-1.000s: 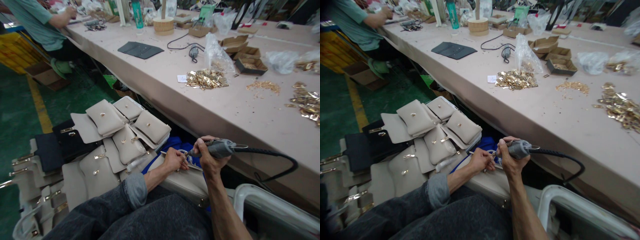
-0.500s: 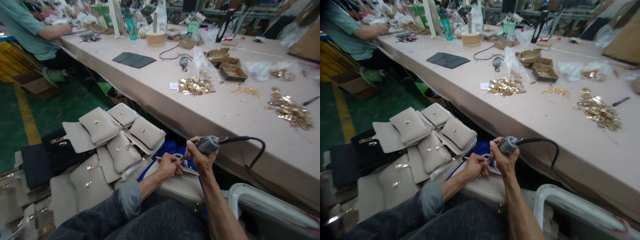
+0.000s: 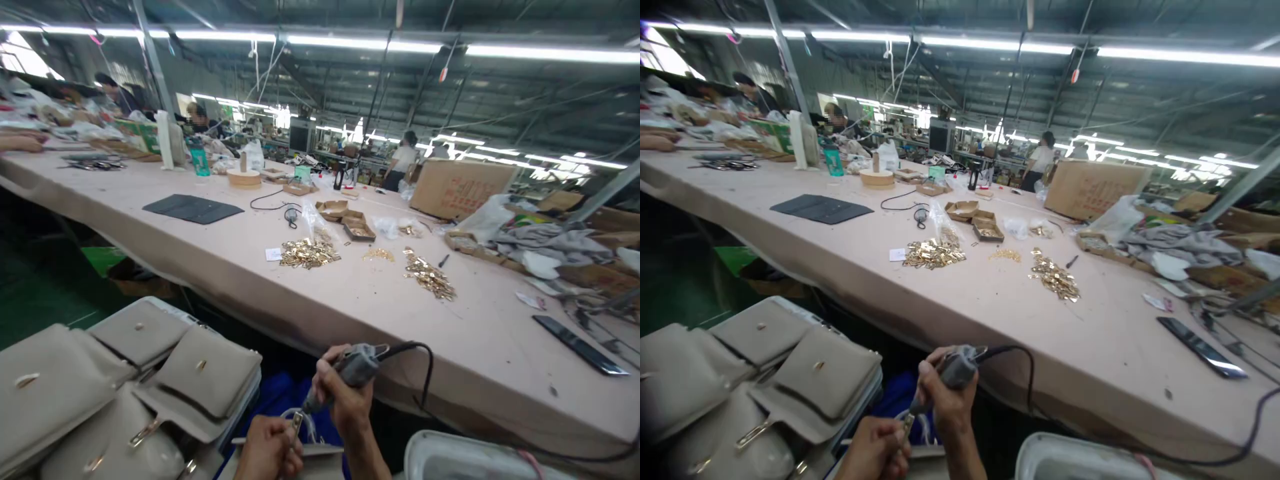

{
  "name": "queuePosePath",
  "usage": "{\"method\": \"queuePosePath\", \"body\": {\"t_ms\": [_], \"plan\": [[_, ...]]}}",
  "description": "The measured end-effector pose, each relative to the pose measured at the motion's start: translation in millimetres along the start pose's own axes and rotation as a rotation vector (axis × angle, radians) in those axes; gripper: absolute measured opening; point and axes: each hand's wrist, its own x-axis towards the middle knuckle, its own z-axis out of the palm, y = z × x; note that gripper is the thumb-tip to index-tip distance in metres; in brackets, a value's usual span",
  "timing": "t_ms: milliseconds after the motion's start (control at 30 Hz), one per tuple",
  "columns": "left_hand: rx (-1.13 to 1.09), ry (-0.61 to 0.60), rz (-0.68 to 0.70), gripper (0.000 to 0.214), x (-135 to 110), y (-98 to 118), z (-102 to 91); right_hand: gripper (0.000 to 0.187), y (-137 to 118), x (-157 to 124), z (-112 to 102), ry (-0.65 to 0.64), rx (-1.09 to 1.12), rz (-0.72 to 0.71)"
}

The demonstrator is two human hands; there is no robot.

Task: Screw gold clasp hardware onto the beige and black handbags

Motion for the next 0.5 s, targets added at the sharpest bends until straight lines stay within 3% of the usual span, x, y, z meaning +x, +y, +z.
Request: {"method": "queuePosePath", "body": {"t_ms": [133, 267, 333, 400, 500], "plan": [[-0.053, 0.017, -0.012, 0.046, 0, 2, -0.6, 0.034, -68, 56, -22, 0.147, 0.174, -0.150], [-0.046, 0.023, -0.013, 0.048, -3, 8, 0.3, 0.040, -122, 142, -72, 0.280, 0.277, -0.274], [-0.025, 0.038, -0.018, 0.049, -3, 10, 1.4, 0.039, -133, 184, -100, 0.446, 0.299, -0.295], [-0.043, 0.043, -0.023, 0.049, -3, 11, 2.6, 0.038, -134, 218, -124, 0.532, 0.299, -0.287], [-0.108, 0.031, -0.029, 0.050, 1, 10, 3.5, 0.043, -126, 250, -149, 0.629, 0.294, -0.253]]}}
